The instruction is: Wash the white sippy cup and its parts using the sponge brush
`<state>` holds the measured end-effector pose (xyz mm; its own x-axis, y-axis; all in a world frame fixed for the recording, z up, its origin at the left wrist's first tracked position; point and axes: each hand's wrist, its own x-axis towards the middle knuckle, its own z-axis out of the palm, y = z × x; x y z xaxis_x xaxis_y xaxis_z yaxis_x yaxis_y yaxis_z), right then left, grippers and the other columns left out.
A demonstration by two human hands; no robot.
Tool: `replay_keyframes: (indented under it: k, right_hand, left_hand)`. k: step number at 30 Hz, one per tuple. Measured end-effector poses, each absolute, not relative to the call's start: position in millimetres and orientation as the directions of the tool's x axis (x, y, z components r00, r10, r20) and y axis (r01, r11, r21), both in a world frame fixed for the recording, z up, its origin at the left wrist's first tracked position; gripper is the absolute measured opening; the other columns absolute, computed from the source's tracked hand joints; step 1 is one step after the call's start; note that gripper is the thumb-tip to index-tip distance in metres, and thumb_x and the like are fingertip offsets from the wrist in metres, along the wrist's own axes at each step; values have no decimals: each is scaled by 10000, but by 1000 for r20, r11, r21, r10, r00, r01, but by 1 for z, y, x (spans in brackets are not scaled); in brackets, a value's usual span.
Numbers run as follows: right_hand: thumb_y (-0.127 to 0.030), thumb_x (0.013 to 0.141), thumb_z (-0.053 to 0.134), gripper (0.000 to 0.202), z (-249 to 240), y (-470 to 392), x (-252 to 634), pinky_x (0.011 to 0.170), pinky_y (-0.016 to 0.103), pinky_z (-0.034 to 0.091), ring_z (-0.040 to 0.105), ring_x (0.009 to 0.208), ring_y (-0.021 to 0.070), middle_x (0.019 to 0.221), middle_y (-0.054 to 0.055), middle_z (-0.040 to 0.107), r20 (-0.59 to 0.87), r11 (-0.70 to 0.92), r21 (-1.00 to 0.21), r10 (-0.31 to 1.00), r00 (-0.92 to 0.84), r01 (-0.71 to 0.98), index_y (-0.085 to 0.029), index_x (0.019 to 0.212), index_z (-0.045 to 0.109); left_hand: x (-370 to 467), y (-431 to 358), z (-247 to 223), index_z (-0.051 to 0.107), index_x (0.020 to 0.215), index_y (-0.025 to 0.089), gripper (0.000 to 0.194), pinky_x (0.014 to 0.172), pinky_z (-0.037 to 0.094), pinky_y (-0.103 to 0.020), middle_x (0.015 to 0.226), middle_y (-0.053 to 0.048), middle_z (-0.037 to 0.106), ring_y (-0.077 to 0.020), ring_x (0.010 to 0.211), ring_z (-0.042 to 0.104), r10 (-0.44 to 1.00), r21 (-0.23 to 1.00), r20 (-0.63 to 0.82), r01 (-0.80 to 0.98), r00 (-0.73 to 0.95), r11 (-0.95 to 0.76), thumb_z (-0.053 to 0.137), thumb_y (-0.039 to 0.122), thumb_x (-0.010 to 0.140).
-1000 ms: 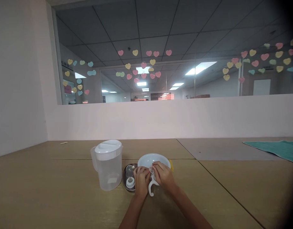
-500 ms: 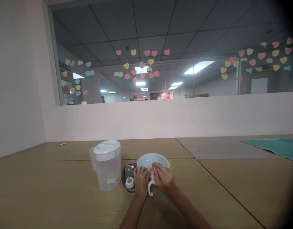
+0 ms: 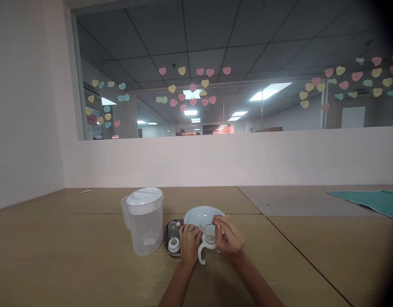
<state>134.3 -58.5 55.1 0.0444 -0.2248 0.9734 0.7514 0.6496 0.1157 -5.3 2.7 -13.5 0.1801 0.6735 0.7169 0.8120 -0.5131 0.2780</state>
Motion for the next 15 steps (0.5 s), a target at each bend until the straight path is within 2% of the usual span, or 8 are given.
replay_keyframes:
  k: [3, 5, 8, 11, 13, 15]
  right_hand:
    - [-78, 834, 505, 187, 55, -52, 146, 707, 251, 549, 656, 767, 146, 789, 49, 679, 951, 672, -41, -201, 235, 739, -192, 876, 648]
    - [-141, 853, 508, 154, 50, -41, 153, 708, 273, 557, 650, 784, 158, 828, 63, 667, 932, 700, -172, -112, 345, 693, -184, 854, 655]
    - [-283, 887, 460, 234, 34, -15, 162, 636, 279, 567, 645, 694, 145, 981, 116, 633, 860, 722, -441, 169, 481, 534, -149, 914, 650]
    - [-395, 876, 431, 343, 11, 11, 168, 622, 292, 558, 643, 653, 152, 966, 133, 632, 738, 629, -662, 451, 501, 409, -129, 870, 647]
    - [-431, 847, 430, 367, -2, 25, 172, 641, 298, 543, 642, 688, 175, 888, 124, 648, 691, 526, -723, 531, 490, 448, -133, 826, 642]
    - [-420, 823, 426, 347, -13, 34, 175, 692, 312, 522, 637, 733, 196, 859, 120, 653, 679, 462, -731, 559, 476, 501, -147, 791, 638]
  left_hand:
    - [-7, 4, -14, 662, 784, 230, 237, 859, 307, -367, 754, -2, 622, -181, 829, 531, 680, 298, 714, 806, 168, -511, 449, 225, 888]
    - [-7, 5, -16, 657, 784, 224, 224, 854, 310, -358, 760, -1, 627, -180, 830, 529, 682, 320, 715, 794, 155, -516, 458, 238, 885]
    - [-7, 6, -18, 651, 763, 216, 232, 843, 312, -351, 773, -4, 633, -182, 835, 528, 683, 339, 717, 788, 138, -515, 455, 244, 885]
    - [-8, 6, -19, 645, 764, 214, 244, 843, 314, -349, 782, -9, 633, -183, 842, 530, 678, 334, 721, 786, 141, -520, 435, 234, 887]
    - [-8, 6, -19, 640, 776, 211, 251, 841, 316, -349, 787, -14, 631, -185, 847, 532, 676, 334, 722, 782, 147, -527, 419, 237, 892]
    - [-9, 5, -19, 633, 773, 206, 255, 836, 318, -352, 790, -17, 630, -188, 847, 533, 678, 338, 718, 774, 155, -535, 412, 241, 895]
